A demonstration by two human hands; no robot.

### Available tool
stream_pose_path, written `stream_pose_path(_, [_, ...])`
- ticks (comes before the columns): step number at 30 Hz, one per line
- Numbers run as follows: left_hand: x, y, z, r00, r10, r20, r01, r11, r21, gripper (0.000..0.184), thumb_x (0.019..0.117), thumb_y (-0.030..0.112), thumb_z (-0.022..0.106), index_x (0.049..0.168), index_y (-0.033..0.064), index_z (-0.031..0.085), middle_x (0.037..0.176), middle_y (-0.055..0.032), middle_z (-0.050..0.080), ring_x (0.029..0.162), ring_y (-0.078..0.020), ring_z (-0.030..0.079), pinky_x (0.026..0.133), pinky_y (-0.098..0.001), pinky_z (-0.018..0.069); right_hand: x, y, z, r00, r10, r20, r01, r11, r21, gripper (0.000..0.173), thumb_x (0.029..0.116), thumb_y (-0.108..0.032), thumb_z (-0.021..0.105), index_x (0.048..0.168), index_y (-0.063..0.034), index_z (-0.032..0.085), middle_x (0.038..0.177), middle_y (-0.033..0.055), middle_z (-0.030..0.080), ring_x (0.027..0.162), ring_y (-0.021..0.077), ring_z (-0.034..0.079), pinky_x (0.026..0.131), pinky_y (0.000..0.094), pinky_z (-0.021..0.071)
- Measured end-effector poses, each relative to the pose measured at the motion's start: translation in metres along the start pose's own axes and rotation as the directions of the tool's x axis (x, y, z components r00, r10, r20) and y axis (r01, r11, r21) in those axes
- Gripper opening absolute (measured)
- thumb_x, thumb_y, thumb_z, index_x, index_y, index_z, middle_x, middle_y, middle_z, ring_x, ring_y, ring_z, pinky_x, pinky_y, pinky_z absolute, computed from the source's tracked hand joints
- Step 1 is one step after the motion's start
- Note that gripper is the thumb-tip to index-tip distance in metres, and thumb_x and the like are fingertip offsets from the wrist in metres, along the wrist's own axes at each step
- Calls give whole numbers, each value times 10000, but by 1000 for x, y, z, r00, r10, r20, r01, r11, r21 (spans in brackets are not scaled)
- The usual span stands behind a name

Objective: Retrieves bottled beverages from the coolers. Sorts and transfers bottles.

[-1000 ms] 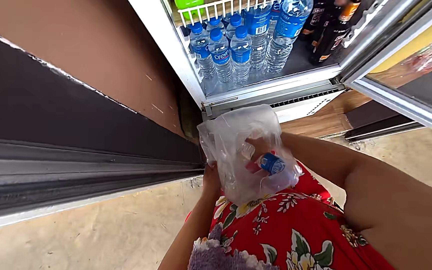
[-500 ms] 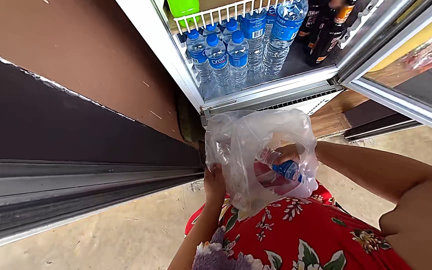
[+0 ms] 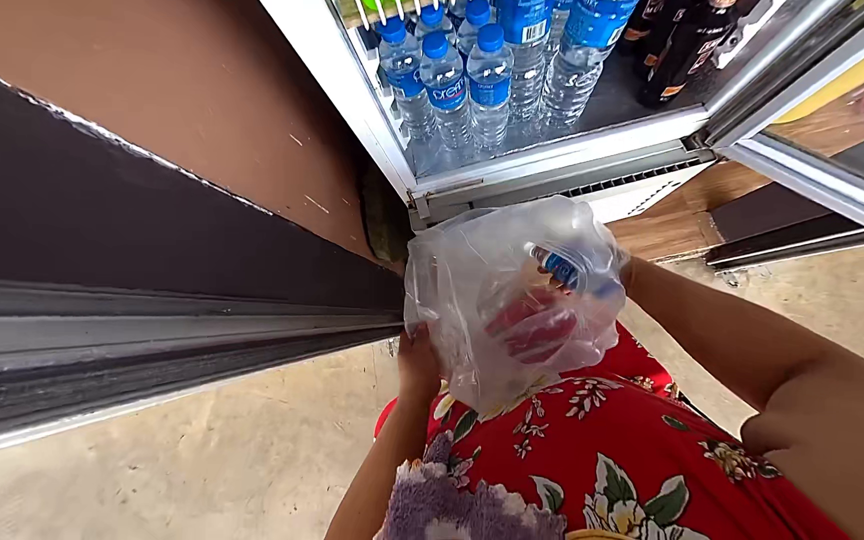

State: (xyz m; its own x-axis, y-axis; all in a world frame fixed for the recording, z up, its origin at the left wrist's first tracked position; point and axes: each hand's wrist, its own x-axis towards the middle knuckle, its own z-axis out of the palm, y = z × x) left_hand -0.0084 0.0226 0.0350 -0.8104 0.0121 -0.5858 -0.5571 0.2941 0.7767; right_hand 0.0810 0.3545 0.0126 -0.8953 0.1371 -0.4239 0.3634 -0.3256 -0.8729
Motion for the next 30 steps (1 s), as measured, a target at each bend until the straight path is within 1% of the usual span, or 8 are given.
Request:
stream_pose_path(5, [2,-11,1,999,-14,-28,11,992,-123,354,1101,215,480,1334,-49,515,992,-151,674,831,-151,682,772,-343,590,7,23,-25,912,383,144,-348,911,-219,246,1099,-183,432,1277,-85,572,1060,31,658,977,90,651,895,275,547])
stream_pose_path(10, [-2,4,7,995,103,0,-100,960,-261,292,1095,161,479,1308,-38,494,948,-110,674,799,-140,693,735,-335,610,82,127,-129,756,198,624,-214,976,-51,677,961,-373,645,1529,-92,407,1380,123,605,1252,201,609,1045,399,526])
stream_pose_path(13, [1,5,3,990,129,-47,-137,958,-254,239,1089,138,486,1241,-42,526,904,-87,669,768,-115,687,721,-303,603,4,27,-48,863,414,290,-389,910,-141,395,900,-327,646,1254,-173,565,1060,11,688,988,120,691,891,311,588])
stream_pose_path(16, [-1,6,0,991,131,-38,-136,968,-210,218,1090,135,482,1212,-37,535,871,-68,658,744,-88,670,711,-282,592,-20,46,-44,857,205,473,-207,977,-48,455,937,-358,647,1301,-106,545,1189,29,674,1107,105,654,960,278,547])
stream_pose_path(19, [2,1,-1,993,94,65,-84,986,-143,215,1091,156,487,1221,-8,538,844,-67,649,707,-108,658,674,-297,583,-10,52,-28,946,171,276,-184,983,20,273,927,-281,604,1163,-144,623,1031,2,691,967,96,670,868,283,571])
stream_pose_path(22, [6,-10,4,981,61,183,-38,992,-123,264,1093,180,487,1296,16,532,918,-103,673,781,-160,683,732,-353,594,32,73,-41,975,89,205,-108,991,84,452,930,-348,629,1319,-121,592,1092,26,695,992,110,677,883,313,575])
stream_pose_path(26, [9,-5,0,986,42,161,-31,997,-66,297,1098,204,479,1327,20,526,942,-107,680,800,-152,687,748,-355,597,45,86,-57,868,-94,487,101,995,11,759,886,-426,720,1495,-73,437,1219,73,684,1054,119,692,860,276,596])
stream_pose_path(30, [23,-13,-15,1000,13,21,-12,999,-49,342,1101,225,474,1344,-15,502,1008,-132,657,859,-144,660,804,-354,574,-4,-40,-18,824,566,13,-529,779,-338,355,1036,-92,536,1388,-132,515,1148,107,662,994,208,663,822,383,564])
